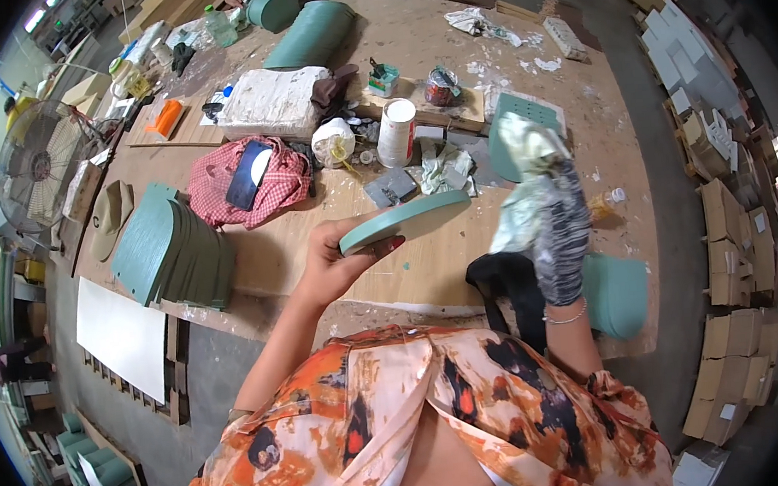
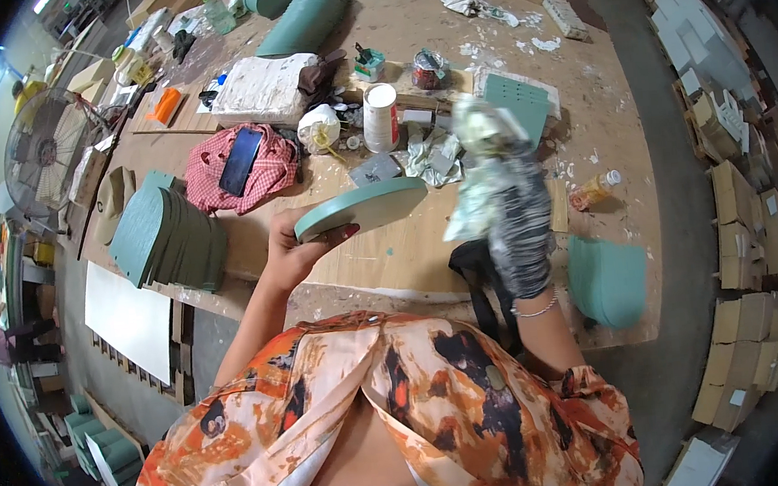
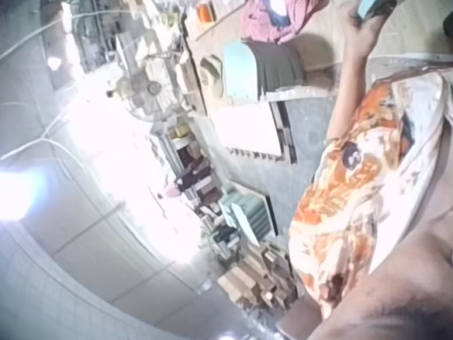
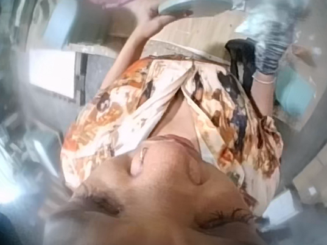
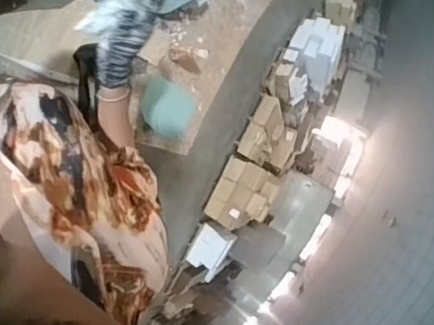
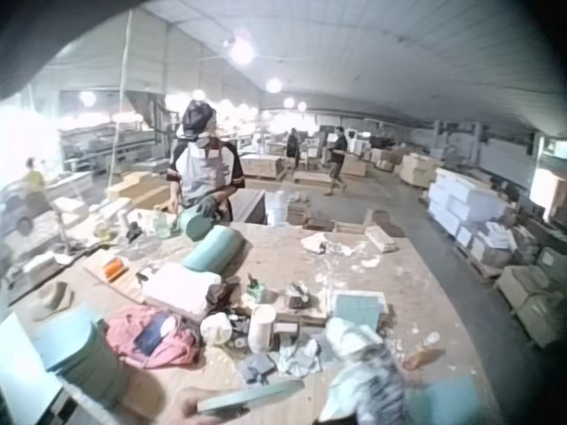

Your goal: The person cleans arched panels by wiping their surfaces and edges with a cloth, then stacks them on the table.

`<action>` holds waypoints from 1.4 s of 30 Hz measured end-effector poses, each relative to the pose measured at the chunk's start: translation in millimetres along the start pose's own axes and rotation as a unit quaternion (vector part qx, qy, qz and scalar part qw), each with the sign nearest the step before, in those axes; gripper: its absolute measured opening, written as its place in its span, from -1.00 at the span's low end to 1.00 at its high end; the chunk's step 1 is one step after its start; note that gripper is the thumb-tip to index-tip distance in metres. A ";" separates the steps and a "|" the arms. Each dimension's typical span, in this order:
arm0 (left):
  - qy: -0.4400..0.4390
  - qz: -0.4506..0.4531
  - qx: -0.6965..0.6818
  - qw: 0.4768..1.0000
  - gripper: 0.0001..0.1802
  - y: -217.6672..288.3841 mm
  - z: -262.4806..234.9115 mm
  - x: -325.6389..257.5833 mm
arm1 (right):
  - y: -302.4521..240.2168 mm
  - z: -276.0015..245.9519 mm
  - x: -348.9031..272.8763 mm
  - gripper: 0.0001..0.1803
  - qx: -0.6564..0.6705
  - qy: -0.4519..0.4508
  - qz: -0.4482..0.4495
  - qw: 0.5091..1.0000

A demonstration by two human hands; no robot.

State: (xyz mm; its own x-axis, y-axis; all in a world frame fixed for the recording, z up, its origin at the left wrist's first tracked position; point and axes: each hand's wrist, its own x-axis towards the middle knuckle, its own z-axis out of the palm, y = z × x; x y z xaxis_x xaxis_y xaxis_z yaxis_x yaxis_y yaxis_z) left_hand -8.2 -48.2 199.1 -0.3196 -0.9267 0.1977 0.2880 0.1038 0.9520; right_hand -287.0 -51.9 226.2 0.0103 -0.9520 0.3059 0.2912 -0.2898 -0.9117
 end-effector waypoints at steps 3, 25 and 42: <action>-0.004 0.064 0.068 0.996 -0.69 -1.7 1.0 -2.6 | 2.4 66.1 2.0 -0.58 -0.175 -0.156 -0.113 0.966; 0.225 0.289 -0.124 0.922 -0.57 52.5 -8.2 -23.2 | 106.6 62.4 -47.4 -0.53 -0.163 -0.096 0.124 0.974; 0.248 0.165 0.085 0.951 -0.75 66.3 -22.7 -67.9 | -19.4 112.6 -25.7 -0.53 -0.089 -0.066 -0.200 0.974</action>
State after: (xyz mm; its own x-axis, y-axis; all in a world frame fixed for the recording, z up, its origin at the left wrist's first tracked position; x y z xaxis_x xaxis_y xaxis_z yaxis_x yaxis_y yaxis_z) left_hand 53.1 13.4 243.5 0.2392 -0.8857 0.3979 0.1351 0.4361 0.8897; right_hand -185.2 -10.7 266.9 0.0560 -0.7426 0.6674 0.1272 -0.6577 -0.7425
